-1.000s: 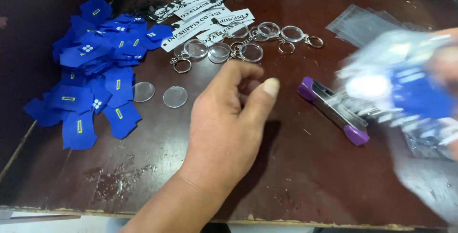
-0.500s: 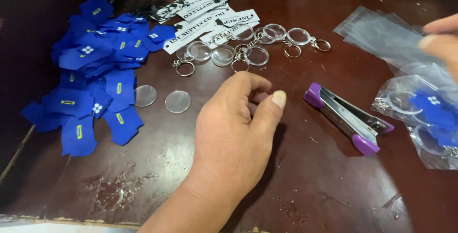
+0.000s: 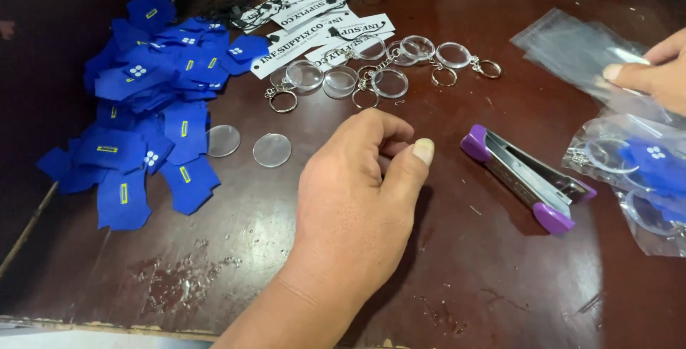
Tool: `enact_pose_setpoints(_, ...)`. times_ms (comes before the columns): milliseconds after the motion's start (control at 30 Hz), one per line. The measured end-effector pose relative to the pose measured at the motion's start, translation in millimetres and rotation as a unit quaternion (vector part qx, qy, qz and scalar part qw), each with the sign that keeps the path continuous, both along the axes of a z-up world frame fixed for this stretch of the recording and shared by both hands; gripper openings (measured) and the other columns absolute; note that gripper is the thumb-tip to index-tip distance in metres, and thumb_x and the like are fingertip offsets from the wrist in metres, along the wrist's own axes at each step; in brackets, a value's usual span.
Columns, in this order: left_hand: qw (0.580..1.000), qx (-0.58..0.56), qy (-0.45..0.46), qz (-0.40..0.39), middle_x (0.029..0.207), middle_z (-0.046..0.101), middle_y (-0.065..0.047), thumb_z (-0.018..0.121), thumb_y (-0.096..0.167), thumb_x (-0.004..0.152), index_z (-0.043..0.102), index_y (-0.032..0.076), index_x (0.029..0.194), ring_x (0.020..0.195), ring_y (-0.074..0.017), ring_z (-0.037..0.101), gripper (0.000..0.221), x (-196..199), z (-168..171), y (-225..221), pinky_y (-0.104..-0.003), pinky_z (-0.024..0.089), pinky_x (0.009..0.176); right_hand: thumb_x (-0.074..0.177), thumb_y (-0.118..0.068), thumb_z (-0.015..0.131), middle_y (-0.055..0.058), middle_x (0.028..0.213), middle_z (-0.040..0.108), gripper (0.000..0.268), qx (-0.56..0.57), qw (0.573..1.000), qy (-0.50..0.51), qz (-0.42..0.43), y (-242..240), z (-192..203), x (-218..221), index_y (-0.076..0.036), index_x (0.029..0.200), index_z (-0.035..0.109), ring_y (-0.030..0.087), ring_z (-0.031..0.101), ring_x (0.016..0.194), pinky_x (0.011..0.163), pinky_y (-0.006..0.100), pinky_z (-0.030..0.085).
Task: Assembling and packaging keychain components including blue tags, clear covers, and metal rings into small plastic bags.
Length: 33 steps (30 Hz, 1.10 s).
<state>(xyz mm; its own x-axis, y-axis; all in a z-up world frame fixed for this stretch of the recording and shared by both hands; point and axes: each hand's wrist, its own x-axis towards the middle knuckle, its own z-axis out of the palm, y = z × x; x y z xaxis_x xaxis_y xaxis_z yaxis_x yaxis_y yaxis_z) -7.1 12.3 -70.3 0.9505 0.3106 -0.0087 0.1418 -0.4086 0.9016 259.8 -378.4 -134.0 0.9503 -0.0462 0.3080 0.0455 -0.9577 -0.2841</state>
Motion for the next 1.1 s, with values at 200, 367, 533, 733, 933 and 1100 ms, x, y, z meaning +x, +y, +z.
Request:
enact_pose_setpoints(200,1.000,0.019,-0.005,-0.003,0.084,0.071,0.012,0.062,0.036,0.087,0.069,0.024,0.089,0.079,-0.0089,0.067,0.015,1.4,-1.7,0.1,-0.030,0.052,0.075,0.110,-0.017,0.081,0.018,0.086,0.060,0.028,0.087,0.995,-0.027,0.038,-53.4,-40.1,43.9,-0.001,0.121,0.061,0.030,0.052,0.061,0.051,0.039,0.036)
enact_pose_setpoints(367,1.000,0.028,-0.009,-0.004,0.083,0.072,0.011,0.062,0.036,0.088,0.069,0.023,0.088,0.079,-0.0095,0.068,0.015,3.0,-3.2,-0.1,-0.031,0.053,0.075,0.112,-0.014,0.067,0.018,0.122,0.053,0.034,0.126,0.986,0.061,-0.087,-141.9,-137.6,198.1,-0.002,0.136,0.047,0.033,0.054,0.099,0.074,0.045,0.044)
enact_pose_setpoints(533,1.000,0.024,-0.002,-0.002,0.083,0.072,0.012,0.062,0.036,0.087,0.070,0.023,0.088,0.079,-0.0092,0.067,0.015,2.6,-1.3,0.5,-0.030,0.053,0.074,0.108,-0.012,0.057,0.016,0.144,0.051,0.047,0.161,0.910,0.145,-0.353,-219.8,-208.5,295.3,-0.003,0.151,0.038,0.043,0.066,0.108,0.062,0.053,0.062)
enact_pose_setpoints(733,1.000,0.024,0.007,-0.004,0.081,0.071,0.012,0.063,0.036,0.087,0.069,0.023,0.085,0.076,-0.0087,0.066,0.014,2.8,-0.3,-0.2,-0.030,0.052,0.074,0.122,-0.008,0.070,0.017,0.100,0.056,0.013,0.100,0.986,-0.081,0.106,-36.1,-20.8,26.8,0.003,0.126,0.066,0.029,0.052,0.070,0.049,0.041,0.038)
enact_pose_setpoints(933,1.000,0.021,0.008,-0.006,0.082,0.072,0.011,0.062,0.035,0.088,0.071,0.023,0.088,0.076,-0.0081,0.066,0.015,1.4,1.3,0.4,-0.029,0.053,0.074,0.115,0.002,0.067,0.024,0.106,0.055,0.027,0.111,0.989,-0.057,0.074,33.8,31.4,-43.0,0.004,0.133,0.047,0.033,0.066,0.070,0.048,0.043,0.040)
enact_pose_setpoints(1100,1.000,0.017,-0.004,0.010,0.081,0.074,0.010,0.064,0.033,0.086,0.073,0.023,0.085,0.075,-0.0085,0.066,0.014,2.0,-1.2,-0.3,-0.029,0.051,0.074,0.114,-0.021,0.080,0.005,0.085,0.050,0.023,0.054,0.990,-0.116,0.053,60.6,58.4,-66.1,-0.009,0.102,0.064,0.018,0.045,0.072,0.058,0.039,0.034)
